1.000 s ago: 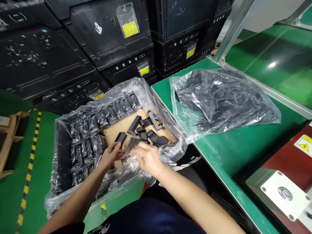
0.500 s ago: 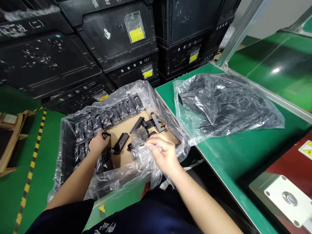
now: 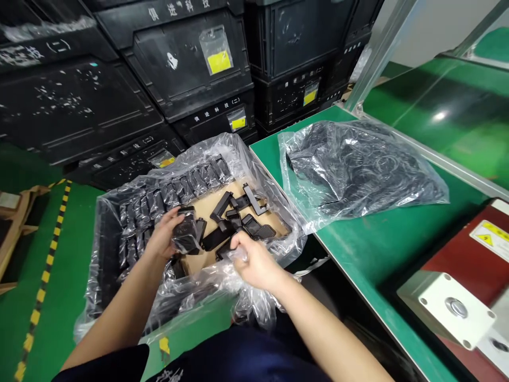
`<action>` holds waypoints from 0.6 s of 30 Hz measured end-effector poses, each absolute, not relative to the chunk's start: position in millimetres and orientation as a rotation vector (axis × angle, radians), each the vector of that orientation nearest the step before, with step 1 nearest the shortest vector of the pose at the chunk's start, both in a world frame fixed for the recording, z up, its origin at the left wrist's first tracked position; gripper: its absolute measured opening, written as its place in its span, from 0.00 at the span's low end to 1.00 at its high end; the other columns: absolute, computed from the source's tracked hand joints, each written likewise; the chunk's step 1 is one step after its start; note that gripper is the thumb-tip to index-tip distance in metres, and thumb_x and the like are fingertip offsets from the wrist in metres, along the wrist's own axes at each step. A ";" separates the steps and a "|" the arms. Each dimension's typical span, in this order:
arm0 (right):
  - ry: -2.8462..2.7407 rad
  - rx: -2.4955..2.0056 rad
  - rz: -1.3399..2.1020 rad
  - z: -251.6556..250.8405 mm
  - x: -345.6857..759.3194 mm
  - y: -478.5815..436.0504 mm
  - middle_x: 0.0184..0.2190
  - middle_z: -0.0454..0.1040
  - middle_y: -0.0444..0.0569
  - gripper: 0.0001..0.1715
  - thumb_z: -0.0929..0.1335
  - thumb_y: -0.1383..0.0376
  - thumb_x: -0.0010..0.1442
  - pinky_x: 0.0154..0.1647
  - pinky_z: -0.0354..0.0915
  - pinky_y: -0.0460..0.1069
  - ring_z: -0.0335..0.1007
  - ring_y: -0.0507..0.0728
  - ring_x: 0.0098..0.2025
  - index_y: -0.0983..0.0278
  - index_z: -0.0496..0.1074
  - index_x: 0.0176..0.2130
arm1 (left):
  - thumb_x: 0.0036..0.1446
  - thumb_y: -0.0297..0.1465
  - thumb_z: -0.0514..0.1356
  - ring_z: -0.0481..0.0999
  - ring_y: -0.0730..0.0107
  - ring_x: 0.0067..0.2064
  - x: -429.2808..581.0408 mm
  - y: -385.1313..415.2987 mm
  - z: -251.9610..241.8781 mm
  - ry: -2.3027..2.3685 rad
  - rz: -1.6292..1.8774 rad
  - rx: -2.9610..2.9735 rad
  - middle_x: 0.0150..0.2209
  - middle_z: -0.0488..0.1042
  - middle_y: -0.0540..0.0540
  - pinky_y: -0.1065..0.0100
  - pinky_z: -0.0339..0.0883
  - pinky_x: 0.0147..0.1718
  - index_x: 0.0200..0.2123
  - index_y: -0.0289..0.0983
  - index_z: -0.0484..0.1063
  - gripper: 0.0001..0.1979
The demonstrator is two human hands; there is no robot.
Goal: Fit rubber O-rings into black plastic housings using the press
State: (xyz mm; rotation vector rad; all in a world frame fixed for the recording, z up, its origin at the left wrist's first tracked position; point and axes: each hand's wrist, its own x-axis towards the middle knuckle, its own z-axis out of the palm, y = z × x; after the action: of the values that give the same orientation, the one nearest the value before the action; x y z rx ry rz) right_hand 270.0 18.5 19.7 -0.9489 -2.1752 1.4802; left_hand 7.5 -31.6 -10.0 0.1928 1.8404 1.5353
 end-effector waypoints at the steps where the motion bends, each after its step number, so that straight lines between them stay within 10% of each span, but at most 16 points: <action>1: -2.281 -0.990 1.410 22.1 266.8 14.7 0.21 0.68 0.39 0.12 0.66 0.66 0.53 0.25 0.57 0.45 0.63 0.51 0.21 0.62 0.66 0.41 | 0.44 0.28 0.65 0.74 0.72 0.27 26.0 -25.9 -7.6 1.689 1.591 0.130 0.32 0.76 0.50 0.72 0.70 0.27 0.48 0.38 0.69 0.24; 6: -2.792 -1.139 0.782 28.2 254.5 6.0 0.31 0.76 0.52 0.20 0.62 0.50 0.63 0.30 0.59 0.47 0.73 0.58 0.31 0.64 0.69 0.40 | 0.42 0.25 0.66 0.74 0.74 0.27 93.4 -16.2 -9.8 1.379 1.556 0.021 0.29 0.75 0.50 0.74 0.68 0.26 0.37 0.35 0.71 0.15; 18: -2.785 -0.950 0.891 14.6 216.9 36.2 0.40 0.76 0.47 0.13 0.62 0.65 0.62 0.34 0.64 0.47 0.74 0.55 0.33 0.59 0.76 0.42 | 0.55 0.28 0.58 0.73 0.72 0.24 52.9 -31.1 -27.4 1.390 1.564 -0.231 0.26 0.74 0.49 0.73 0.68 0.22 0.31 0.36 0.70 0.02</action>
State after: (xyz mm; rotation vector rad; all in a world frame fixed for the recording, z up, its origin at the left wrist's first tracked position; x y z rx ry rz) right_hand 216.9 36.2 14.6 -0.9499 -2.7846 0.8905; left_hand 52.9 -31.1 -27.4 -0.2308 1.3900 1.5641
